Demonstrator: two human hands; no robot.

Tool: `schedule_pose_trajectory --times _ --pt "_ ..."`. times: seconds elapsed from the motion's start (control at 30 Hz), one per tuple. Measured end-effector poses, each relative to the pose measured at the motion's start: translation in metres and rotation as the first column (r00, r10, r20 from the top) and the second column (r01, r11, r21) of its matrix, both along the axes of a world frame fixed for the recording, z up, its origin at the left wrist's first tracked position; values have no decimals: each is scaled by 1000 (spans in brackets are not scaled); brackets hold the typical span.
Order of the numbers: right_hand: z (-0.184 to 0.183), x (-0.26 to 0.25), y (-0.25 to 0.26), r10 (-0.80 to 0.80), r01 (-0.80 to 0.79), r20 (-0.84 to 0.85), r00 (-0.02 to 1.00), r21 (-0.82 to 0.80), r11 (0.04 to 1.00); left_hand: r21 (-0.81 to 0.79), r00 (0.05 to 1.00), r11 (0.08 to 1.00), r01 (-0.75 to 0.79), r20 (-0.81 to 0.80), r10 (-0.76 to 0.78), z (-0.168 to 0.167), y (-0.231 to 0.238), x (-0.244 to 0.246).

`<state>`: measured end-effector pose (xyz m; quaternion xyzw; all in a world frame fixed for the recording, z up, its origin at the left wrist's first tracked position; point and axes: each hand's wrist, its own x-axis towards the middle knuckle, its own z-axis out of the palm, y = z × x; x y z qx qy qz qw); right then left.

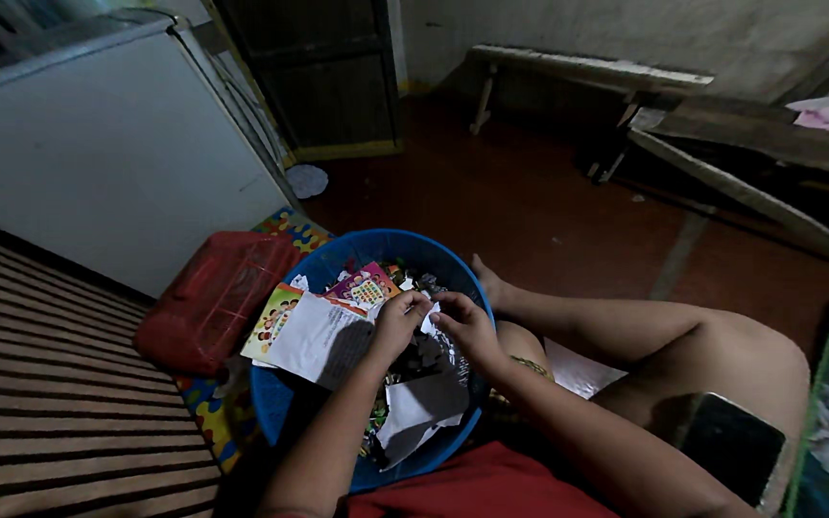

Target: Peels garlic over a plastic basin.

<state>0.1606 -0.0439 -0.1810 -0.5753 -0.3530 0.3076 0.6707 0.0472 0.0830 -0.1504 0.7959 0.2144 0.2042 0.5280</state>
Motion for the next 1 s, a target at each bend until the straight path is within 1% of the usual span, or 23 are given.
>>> schedule_pose_trajectory --times 0.17,0.27,0.33,0.4,0.53,0.67,0.77,0.87,0.93,1.0 --pt "-3 1 0 -23 31 -121 992 67 997 -6 999 999 39 -9 -39 3 2 -3" --pt "-2 2 0 -53 65 -136 989 81 995 92 997 994 64 -52 -60 7 2 -4" --pt "-2 2 0 -68 80 -133 989 87 993 136 991 989 64 -122 -48 10 1 -4" --pt "-2 2 0 -78 89 -115 990 96 991 141 987 989 44 -160 -21 12 1 -3" --pt "-2 2 0 -65 70 -81 995 65 995 139 989 990 22 -151 -1 13 3 -5" --pt "-4 3 0 -35 35 72 997 -8 999 171 982 984 45 -188 -12 18 2 -8" --pt "-6 2 0 -57 57 138 989 5 998 186 972 979 83 -232 -39 19 2 -8" --pt "-9 2 1 -80 71 159 984 61 996 131 971 987 96 -231 -64 19 0 -6" --pt "-8 1 -1 -89 76 153 984 93 993 91 972 994 55 -231 -33 18 2 -4" --pt "-4 0 -3 -106 94 131 986 91 991 55 969 999 -2 -245 16 14 11 -6"
